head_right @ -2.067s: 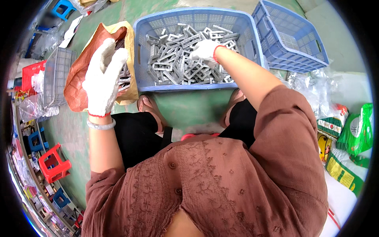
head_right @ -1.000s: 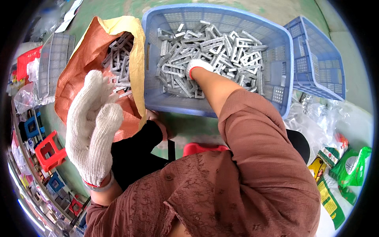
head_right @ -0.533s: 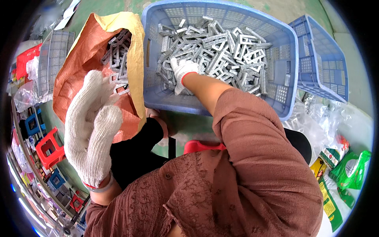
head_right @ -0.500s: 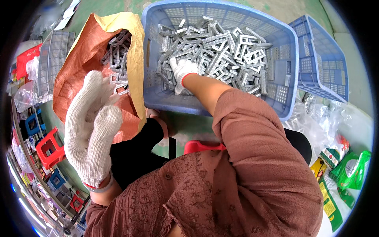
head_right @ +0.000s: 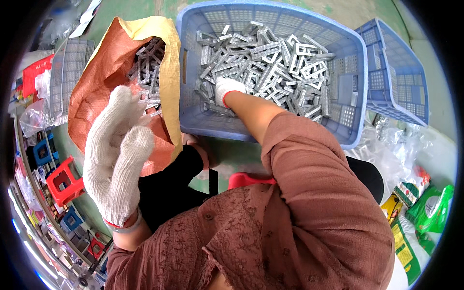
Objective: The person sits on the floor and repeatedly picks up small metal parts from a blue crate, inspects them, and places them into a large sack. The person handles the parts one by one or in small handfuls, transferring them between the crate and the sack.
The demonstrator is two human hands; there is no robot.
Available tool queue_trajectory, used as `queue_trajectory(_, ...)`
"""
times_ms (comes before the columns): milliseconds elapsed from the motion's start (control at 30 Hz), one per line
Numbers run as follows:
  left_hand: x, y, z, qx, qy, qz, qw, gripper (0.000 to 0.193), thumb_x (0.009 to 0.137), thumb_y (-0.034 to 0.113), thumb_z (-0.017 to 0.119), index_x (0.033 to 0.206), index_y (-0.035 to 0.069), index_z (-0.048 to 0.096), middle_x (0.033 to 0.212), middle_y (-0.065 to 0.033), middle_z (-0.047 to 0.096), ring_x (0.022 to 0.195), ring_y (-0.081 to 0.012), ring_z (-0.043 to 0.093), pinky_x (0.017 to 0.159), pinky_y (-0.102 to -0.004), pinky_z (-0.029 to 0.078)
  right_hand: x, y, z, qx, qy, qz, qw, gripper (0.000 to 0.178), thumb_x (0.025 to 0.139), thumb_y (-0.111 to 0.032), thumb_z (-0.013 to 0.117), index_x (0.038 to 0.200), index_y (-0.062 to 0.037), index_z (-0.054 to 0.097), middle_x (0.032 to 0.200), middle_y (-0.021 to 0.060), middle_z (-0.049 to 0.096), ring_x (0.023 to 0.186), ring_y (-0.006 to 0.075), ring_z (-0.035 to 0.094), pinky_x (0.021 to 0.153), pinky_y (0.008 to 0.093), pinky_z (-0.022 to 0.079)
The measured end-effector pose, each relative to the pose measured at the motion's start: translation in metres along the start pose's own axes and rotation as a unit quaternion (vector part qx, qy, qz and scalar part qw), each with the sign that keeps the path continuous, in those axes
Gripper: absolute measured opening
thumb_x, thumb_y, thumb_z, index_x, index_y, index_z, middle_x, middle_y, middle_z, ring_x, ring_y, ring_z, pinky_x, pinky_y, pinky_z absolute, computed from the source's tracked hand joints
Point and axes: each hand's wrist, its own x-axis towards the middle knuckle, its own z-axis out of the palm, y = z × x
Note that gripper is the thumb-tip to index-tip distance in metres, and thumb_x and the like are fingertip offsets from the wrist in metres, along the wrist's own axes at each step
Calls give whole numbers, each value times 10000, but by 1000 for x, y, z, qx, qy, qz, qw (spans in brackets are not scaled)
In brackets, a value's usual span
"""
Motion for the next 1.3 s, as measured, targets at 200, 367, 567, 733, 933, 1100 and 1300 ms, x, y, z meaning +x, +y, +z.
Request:
queue_trajectory(200,-2,-3,-3,-10,0,9,1000,479,920,-20,616,1381,-88,502,1409,-213,542,1222,-286,587,1038,-400,472,-1,14,-10,38,-43,-8,998,441,812,-152,651,1242,-57,630,1290,176,645,1181,337,638,965,438,533)
queue_trajectory(367,-2,-2,-3,2,-6,31,1000,480,919,-3,624,1379,-82,507,1402,-213,547,1205,-282,598,1034,-402,474,-25,7,-11,4,37,-28,999,413,842,-121,610,1255,-118,630,1427,184,524,1174,355,636,957,439,534)
queue_trajectory(567,-3,-2,-1,-13,-5,19,1000,477,916,7,633,1371,-78,519,1392,-210,558,1180,-272,610,1026,-396,472,-47,5,-24,-82,129,-66,986,493,895,-89,539,1383,-156,521,1569,164,337,1143,349,649,974,447,512)
queue_trajectory(733,-1,1,0,5,-22,16,1000,469,916,7,638,1364,-72,529,1393,-196,563,1140,-249,622,1006,-380,478,-9,15,-23,-25,120,-132,984,559,862,-72,593,1403,-182,504,1263,153,647,1132,305,659,931,409,513)
queue_trajectory(933,-1,0,-1,24,-35,3,999,462,922,22,650,1361,-66,536,1383,-176,574,1134,-228,624,1001,-357,475,-1,5,-43,-191,56,-254,946,542,719,-37,722,1245,-129,631,1207,107,682,1148,300,651,901,412,553)
queue_trajectory(1100,-1,1,-3,-29,-34,-50,998,445,934,22,644,1359,-62,541,1337,-151,601,1155,-210,614,1004,-338,472,-9,17,-51,-146,61,-268,950,422,722,-57,709,1140,-105,680,1140,158,691,1090,352,663,883,433,555)
queue_trajectory(1300,0,-3,-3,-92,-19,-33,995,436,920,67,695,1317,-65,571,1246,-129,641,1112,-182,626,977,-316,500,-52,37,-84,89,101,-157,978,359,700,-92,745,1048,-67,661,1012,167,706,993,313,688,829,413,552)
